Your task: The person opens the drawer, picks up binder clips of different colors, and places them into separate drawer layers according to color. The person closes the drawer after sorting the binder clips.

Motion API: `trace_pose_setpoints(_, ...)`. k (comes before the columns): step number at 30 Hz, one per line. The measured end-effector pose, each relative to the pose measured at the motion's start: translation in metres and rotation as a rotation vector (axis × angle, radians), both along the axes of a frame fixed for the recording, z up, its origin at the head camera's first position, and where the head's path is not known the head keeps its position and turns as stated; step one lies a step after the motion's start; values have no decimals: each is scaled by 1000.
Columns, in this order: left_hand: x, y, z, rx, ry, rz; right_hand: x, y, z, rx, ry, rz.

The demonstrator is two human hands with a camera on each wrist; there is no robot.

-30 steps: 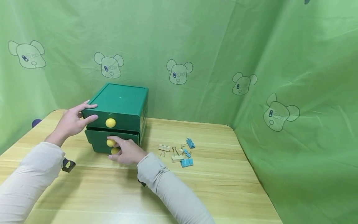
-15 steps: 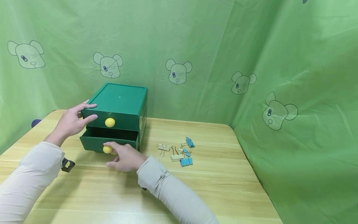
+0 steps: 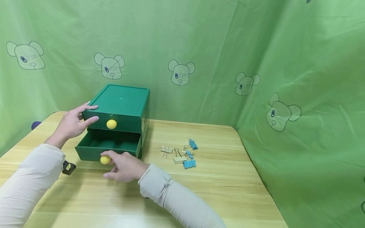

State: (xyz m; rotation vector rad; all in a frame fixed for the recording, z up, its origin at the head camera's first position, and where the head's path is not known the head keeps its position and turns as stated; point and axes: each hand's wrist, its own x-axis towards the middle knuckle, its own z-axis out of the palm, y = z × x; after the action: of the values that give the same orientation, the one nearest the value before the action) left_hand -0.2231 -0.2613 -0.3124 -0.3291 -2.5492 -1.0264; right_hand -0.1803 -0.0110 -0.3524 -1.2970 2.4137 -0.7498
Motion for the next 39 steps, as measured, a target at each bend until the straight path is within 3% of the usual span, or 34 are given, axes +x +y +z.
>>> trace_pose_setpoints(20, 1, 0, -3, -9, -31, 13, 6, 2, -6, -16, 35, 47)
trace_pose_setpoints(39, -1, 1, -1, -4, -20, 12, 7, 8, 2, -22, 27, 56)
